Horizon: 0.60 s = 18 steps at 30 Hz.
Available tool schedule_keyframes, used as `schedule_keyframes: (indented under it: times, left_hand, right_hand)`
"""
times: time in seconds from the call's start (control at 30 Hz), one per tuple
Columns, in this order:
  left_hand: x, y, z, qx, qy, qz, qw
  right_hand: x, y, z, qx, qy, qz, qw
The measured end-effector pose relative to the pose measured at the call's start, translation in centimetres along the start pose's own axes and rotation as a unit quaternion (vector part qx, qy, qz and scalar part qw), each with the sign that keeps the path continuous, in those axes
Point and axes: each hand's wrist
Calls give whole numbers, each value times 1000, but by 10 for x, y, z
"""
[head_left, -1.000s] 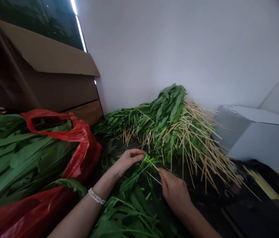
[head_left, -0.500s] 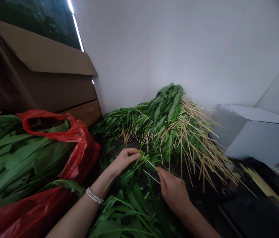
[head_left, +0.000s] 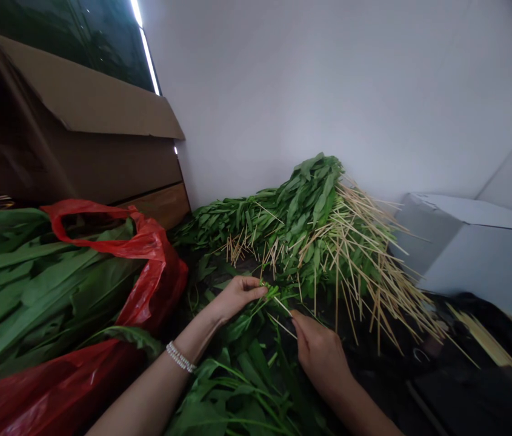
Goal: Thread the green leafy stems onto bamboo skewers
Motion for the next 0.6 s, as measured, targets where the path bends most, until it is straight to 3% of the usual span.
schedule_keyframes:
  times: [0.37, 0.6]
  left_hand:
    - [1, -2, -2, 0, -40, -45, 998]
    - [1, -4, -5, 30, -45, -33, 998]
  right_hand:
    - [3, 4, 1, 8, -1, -21, 1000]
    - [1, 2, 1, 17, 0, -9, 1000]
Point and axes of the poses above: each hand's wrist, its own y-axis towards the middle knuckle, its own x-axis out of the back of the hand, z = x × y, and after that the axes turned 15 degrees about y, right-handed
